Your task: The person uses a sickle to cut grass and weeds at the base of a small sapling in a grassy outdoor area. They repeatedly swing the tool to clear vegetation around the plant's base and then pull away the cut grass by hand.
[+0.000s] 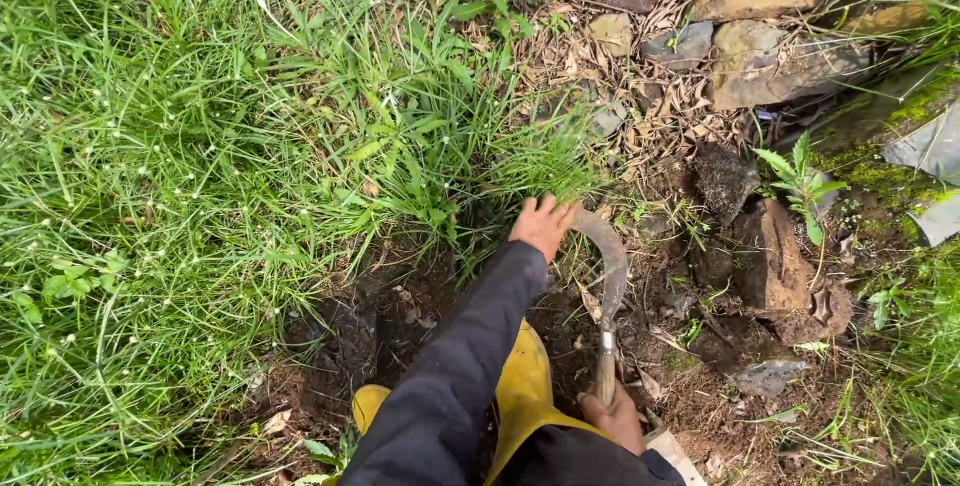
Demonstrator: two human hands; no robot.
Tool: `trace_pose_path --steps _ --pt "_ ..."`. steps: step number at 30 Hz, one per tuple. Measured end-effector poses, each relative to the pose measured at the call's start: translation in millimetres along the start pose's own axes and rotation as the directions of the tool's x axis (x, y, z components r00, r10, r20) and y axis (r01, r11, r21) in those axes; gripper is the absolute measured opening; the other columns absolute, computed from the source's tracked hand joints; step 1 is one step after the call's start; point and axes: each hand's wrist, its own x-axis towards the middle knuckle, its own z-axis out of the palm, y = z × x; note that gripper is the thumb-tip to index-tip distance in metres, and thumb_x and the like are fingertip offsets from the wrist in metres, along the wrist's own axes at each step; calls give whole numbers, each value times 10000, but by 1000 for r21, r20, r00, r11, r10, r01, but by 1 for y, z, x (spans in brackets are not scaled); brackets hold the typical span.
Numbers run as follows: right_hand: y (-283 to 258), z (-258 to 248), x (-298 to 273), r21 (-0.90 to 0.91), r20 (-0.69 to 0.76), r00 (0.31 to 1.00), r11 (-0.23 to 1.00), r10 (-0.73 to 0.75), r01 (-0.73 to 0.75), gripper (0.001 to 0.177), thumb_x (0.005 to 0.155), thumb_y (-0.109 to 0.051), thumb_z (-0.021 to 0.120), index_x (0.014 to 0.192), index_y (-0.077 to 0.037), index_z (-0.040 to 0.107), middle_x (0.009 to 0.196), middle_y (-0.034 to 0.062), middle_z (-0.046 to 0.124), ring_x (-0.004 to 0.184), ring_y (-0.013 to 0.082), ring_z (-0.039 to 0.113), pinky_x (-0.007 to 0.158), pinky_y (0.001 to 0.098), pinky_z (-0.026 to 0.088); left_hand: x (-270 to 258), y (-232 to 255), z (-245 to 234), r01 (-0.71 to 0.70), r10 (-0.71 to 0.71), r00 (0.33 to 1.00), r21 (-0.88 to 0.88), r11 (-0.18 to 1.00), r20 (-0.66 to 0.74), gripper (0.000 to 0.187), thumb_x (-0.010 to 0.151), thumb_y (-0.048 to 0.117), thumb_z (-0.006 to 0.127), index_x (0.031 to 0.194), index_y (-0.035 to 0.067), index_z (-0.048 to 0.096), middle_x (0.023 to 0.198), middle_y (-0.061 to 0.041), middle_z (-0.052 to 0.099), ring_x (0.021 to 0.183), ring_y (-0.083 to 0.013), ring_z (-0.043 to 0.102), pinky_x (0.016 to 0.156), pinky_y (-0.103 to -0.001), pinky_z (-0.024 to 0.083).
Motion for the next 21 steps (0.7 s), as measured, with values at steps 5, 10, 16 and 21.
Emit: trace_pose_path --steps 5,10,16,21 --pt "9 1 9 117 61 998 993 -5 -2 169 907 -136 722 1042 -53 661 783 138 614 664 257 543 660 394 483 33 -10 58 306 -282 948 190 933 -145 806 1034 253 431 1681 105 -26 1391 -48 400 1097 -227 399 991 -409 374" --pt "27 2 23 88 65 997 996 -34 28 194 896 -162 736 1046 -64 661 792 135 623 673 251 558 660 402 513 14 -30 70 364 -336 927 182 914 -167 415 971 39 472 1363 95 349 1049 -27 399 925 -183 396 830 -341 464" --pt "5 -5 2 86 31 998 995 -58 55 218 880 -191 729 1024 -59 632 777 127 598 653 240 527 614 391 465 24 -27 72 427 -427 904 1 904 -27 142 962 64 545 1083 129 511 1005 -75 483 835 -190 487 715 -325 482" --pt "-8 -3 -8 -60 -144 984 994 -103 95 347 867 -251 720 1146 -56 656 876 165 686 777 285 604 749 408 498 28 -18 81 546 -579 812 -253 799 -77 186 989 194 587 1133 105 663 1031 -81 635 874 -223 614 675 -339 527"
